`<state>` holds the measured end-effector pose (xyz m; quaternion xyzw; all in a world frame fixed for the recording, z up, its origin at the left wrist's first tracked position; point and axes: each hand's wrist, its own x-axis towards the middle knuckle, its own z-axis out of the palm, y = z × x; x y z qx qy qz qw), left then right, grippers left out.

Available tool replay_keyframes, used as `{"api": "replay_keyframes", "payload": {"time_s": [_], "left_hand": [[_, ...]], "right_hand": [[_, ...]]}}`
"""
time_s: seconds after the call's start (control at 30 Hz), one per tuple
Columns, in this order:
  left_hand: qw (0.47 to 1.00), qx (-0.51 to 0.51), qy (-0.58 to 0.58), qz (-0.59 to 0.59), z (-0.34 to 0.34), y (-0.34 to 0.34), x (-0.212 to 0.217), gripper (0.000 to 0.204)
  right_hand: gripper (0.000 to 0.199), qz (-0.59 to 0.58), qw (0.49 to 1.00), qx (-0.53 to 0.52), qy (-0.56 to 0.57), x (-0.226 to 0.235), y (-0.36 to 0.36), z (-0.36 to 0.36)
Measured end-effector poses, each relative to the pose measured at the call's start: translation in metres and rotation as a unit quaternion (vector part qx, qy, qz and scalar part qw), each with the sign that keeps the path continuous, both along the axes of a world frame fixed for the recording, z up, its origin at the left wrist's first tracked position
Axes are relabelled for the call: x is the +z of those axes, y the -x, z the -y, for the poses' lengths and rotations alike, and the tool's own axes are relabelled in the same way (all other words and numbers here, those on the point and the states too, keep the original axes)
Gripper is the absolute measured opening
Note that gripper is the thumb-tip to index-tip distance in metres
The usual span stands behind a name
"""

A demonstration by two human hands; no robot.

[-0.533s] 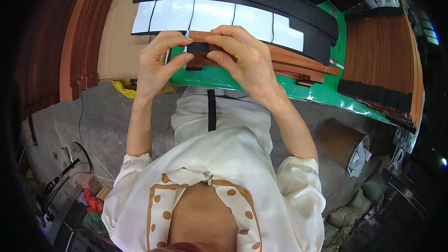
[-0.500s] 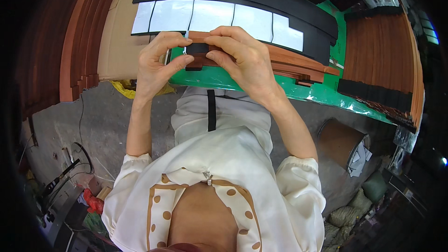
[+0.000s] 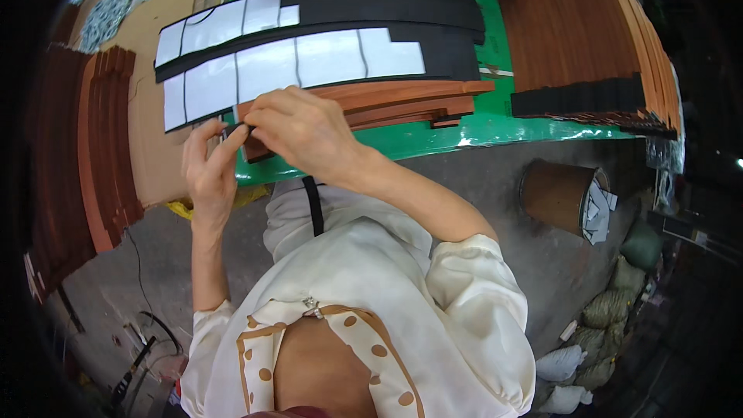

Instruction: The person takes curved wooden panels, peels black adhesive strips from a backing sheet, attaches them to the edges of the panels by hand, and stacks the finished panels on the work table.

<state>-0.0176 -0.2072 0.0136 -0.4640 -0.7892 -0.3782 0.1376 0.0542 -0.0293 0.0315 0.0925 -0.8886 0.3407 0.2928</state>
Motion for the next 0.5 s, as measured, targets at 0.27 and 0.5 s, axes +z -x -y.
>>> {"api": "replay_keyframes", "payload": {"time_s": [0.27, 0.5], "left_hand": [[0.993, 0.003, 0.088, -0.084, -0.009, 0.002, 0.037, 0.031], [0.966, -0.176, 0.19, 0.022, -0.098, 0.041, 0.081, 0.024]], "right_hand": [[0.017, 0.061, 0.992, -0.044, -0.098, 0.032, -0.006, -0.142], [0.015, 0.258, 0.938, 0.041, -0.229, -0.015, 0.005, -0.267]]}}
